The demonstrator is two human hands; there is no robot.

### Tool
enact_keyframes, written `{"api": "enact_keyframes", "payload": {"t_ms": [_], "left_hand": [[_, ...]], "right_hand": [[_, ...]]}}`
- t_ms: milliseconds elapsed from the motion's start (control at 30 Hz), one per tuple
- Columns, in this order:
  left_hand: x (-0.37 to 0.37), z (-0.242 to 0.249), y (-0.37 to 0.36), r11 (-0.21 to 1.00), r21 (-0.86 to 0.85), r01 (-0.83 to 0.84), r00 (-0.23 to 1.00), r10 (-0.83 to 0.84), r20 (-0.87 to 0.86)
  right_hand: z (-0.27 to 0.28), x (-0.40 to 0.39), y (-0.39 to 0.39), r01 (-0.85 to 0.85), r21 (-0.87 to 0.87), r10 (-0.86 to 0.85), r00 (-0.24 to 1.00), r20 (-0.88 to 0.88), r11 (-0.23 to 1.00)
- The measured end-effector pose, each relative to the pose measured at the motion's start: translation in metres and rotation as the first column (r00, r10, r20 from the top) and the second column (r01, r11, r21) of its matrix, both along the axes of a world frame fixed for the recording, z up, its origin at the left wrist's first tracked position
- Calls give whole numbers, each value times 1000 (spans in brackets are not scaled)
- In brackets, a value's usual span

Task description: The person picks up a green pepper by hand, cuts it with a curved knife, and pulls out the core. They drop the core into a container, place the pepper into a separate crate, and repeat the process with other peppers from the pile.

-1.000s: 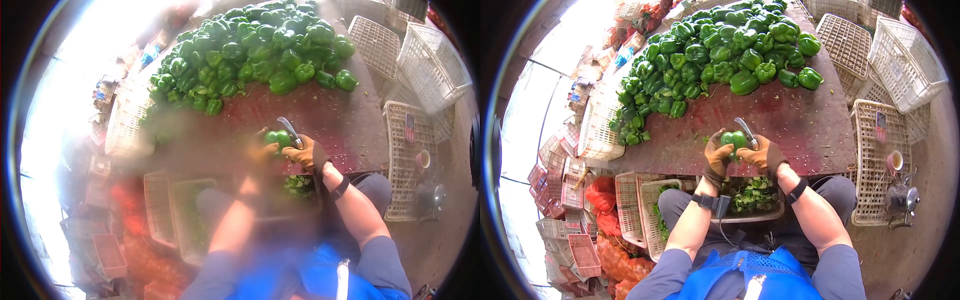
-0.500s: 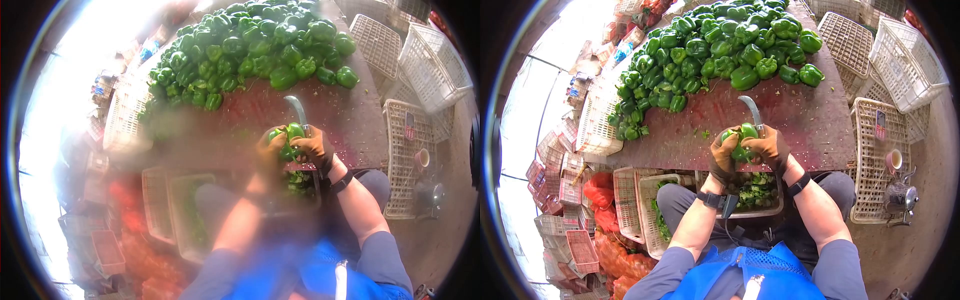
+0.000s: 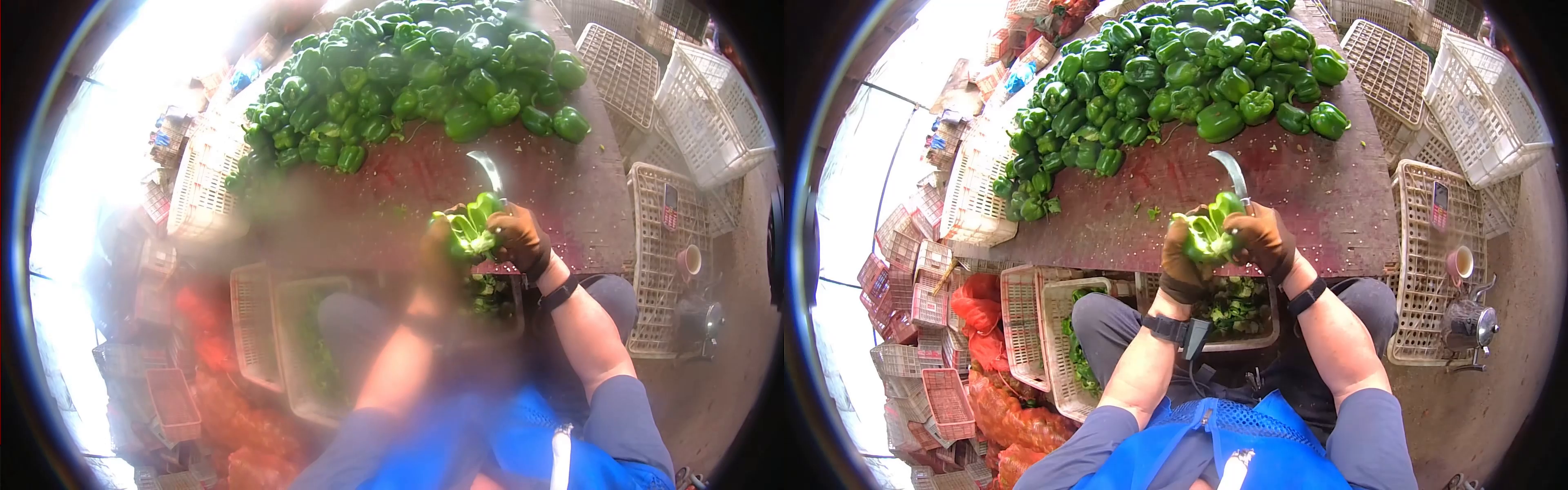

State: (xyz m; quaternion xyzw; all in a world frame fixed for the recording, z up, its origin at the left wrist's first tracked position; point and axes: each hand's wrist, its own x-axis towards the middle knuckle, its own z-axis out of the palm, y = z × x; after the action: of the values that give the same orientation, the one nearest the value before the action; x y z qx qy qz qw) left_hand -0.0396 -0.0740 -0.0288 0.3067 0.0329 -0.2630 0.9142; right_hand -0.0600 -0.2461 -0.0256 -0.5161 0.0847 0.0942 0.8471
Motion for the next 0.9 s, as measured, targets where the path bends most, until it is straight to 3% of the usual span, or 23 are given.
{"api": "enact_keyframes", "payload": {"t_ms": [100, 167, 267, 300, 333, 400, 433, 467, 533, 567, 600, 667, 700, 833, 900], "left_hand": [[2, 0, 1, 996, 72, -47, 998, 43, 50], [5, 5, 2, 962, 243, -122, 969, 63, 238], [3, 23, 2, 881, 405, -246, 906, 60, 420], [2, 22, -2, 839, 435, -328, 862, 76, 502], [2, 20, -3, 791, 453, -411, 806, 83, 586], [-2, 18, -2, 763, 517, -388, 796, -5, 605], [-2, 13, -2, 726, 546, -419, 751, -61, 657], [-2, 10, -2, 683, 569, -457, 701, -118, 704], [-1, 11, -3, 683, 578, -446, 682, -159, 714], [-2, 14, 3, 745, 595, -300, 796, -148, 587], [-4, 28, 5, 801, 580, -149, 885, -153, 439], [2, 38, 6, 819, 567, -85, 911, -166, 376], [5, 40, 7, 828, 558, -52, 923, -174, 344], [3, 41, 7, 806, 577, -131, 930, -102, 353], [-3, 34, -4, 798, 548, -252, 885, -40, 465]], "right_hand": [[-12, 3, -4, -25, 56, 23, 999, 40, 998], [6, 2, -8, -69, 151, 79, 995, -59, 986], [-7, 11, 0, 89, -91, -84, 995, 53, 992], [15, 9, 2, 101, -151, -111, 992, -65, 983], [12, 10, 2, 62, -252, -82, 994, -70, 966], [9, 12, 2, -18, -450, -27, 995, -93, 893], [-3, 15, 2, 10, -484, -32, 999, -37, 875], [-14, 16, 2, 47, -403, -54, 999, -4, 914], [-18, 17, 5, 107, -229, -98, 994, 53, 968], [-11, 15, 0, 87, -196, -91, 996, -13, 977], [-11, 16, 1, 87, -219, -77, 996, 51, 972], [-15, 14, -3, 91, -265, -46, 984, 171, 960], [-14, 12, -3, 87, -373, -8, 978, 207, 924], [-11, 8, 7, 115, -321, -58, 982, 181, 940], [-23, 12, 6, 119, -293, -69, 982, 174, 949]]}}
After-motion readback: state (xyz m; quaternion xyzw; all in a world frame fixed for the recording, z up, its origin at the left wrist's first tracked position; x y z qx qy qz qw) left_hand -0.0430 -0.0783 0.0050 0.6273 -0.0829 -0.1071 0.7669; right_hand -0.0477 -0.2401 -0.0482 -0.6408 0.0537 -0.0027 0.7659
